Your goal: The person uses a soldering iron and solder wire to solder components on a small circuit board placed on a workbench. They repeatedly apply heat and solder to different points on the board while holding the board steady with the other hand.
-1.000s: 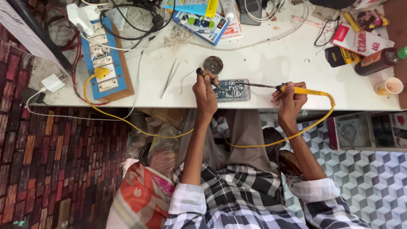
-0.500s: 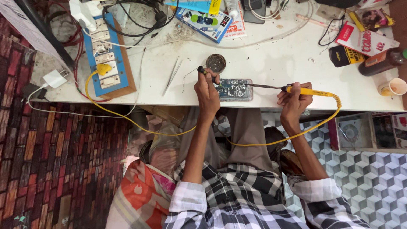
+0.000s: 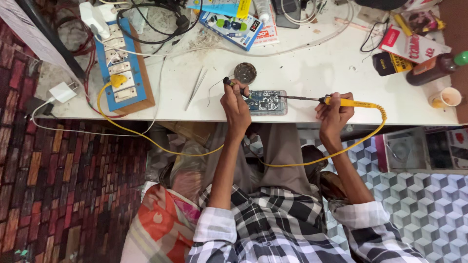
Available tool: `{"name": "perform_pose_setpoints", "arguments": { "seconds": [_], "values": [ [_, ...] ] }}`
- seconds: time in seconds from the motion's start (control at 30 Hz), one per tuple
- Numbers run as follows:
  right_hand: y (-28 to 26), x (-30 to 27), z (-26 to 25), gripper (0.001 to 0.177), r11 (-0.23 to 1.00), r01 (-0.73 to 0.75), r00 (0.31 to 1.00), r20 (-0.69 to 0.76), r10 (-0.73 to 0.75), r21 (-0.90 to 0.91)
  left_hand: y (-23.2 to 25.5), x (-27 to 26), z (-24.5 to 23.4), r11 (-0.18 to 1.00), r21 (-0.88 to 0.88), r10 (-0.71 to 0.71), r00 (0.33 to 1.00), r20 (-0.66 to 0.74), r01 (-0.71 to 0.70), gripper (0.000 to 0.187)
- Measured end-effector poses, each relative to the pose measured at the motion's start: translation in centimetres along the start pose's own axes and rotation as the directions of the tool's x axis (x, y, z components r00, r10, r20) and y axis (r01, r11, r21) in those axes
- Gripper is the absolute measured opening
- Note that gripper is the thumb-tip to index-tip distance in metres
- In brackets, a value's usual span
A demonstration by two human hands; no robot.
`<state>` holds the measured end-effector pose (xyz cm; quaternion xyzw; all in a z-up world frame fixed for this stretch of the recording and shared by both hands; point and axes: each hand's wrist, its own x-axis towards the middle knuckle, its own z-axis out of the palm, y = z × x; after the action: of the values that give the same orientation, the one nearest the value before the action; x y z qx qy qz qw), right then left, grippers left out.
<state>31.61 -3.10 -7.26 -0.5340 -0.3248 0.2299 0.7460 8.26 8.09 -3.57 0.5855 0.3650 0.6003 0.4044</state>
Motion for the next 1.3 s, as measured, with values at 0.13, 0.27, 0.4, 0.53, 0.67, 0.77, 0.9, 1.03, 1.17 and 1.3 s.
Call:
{"name": "perform_pose_setpoints", "arguments": {
  "seconds": [0.13,0.27,0.4,0.53,0.67,0.77,0.9,1.03,1.17,1.3],
  "values": [
    [0.2,0.1,0.4,0.027,0.999,0.022,1.000,-0.009,-0.021,0.034,0.1,0.1,-0.1,0.999,0.027,-0.041,0.999,-0.011,0.041,0.028],
    [0.5,0.0,-0.1,0.025,1.000,-0.009,1.000,0.002,0.009,0.005,-0.2,-0.1,0.0,1.000,0.011,-0.009,1.000,-0.025,0.009,0.027],
    [0.5,0.2,0.1,0.027,1.000,0.009,1.000,0.006,-0.009,0.015,-0.1,0.0,0.1,0.999,0.026,0.023,0.999,-0.028,-0.022,0.026],
    [0.1,0.1,0.5,0.027,1.000,0.031,0.999,0.028,-0.031,0.002,0.3,0.3,-0.2,1.000,0.029,-0.003,1.000,-0.001,0.003,0.026],
    [-0.4,0.0,0.6,0.026,0.999,0.027,0.999,0.032,-0.026,-0.038,0.4,1.1,-0.3,0.997,0.072,-0.001,0.994,0.110,-0.007,0.028],
    [-0.7,-0.1,0.7,0.026,0.998,0.016,0.999,0.028,-0.014,-0.064,0.2,1.3,0.0,0.997,-0.076,0.027,0.980,0.196,-0.012,0.030],
    [-1.1,-0.3,1.0,0.027,0.998,0.026,0.999,0.042,-0.023,-0.055,-0.2,1.5,0.7,0.988,-0.128,-0.063,0.980,0.189,0.088,0.034],
    [-1.3,-0.3,1.2,0.027,0.998,0.029,0.999,0.032,-0.027,-0.054,-0.8,1.5,1.2,0.988,-0.128,-0.060,0.984,0.167,0.082,0.038],
    [-1.2,-0.4,1.2,0.028,0.998,0.002,1.000,0.007,-0.002,-0.062,-1.5,1.3,1.1,0.988,-0.153,0.021,0.979,0.202,0.010,0.040],
    [-1.1,-0.2,1.2,0.027,0.999,-0.005,1.000,0.009,0.005,-0.046,-1.6,1.3,1.1,0.981,-0.166,-0.061,0.976,0.210,0.097,0.039]
  ]
}}
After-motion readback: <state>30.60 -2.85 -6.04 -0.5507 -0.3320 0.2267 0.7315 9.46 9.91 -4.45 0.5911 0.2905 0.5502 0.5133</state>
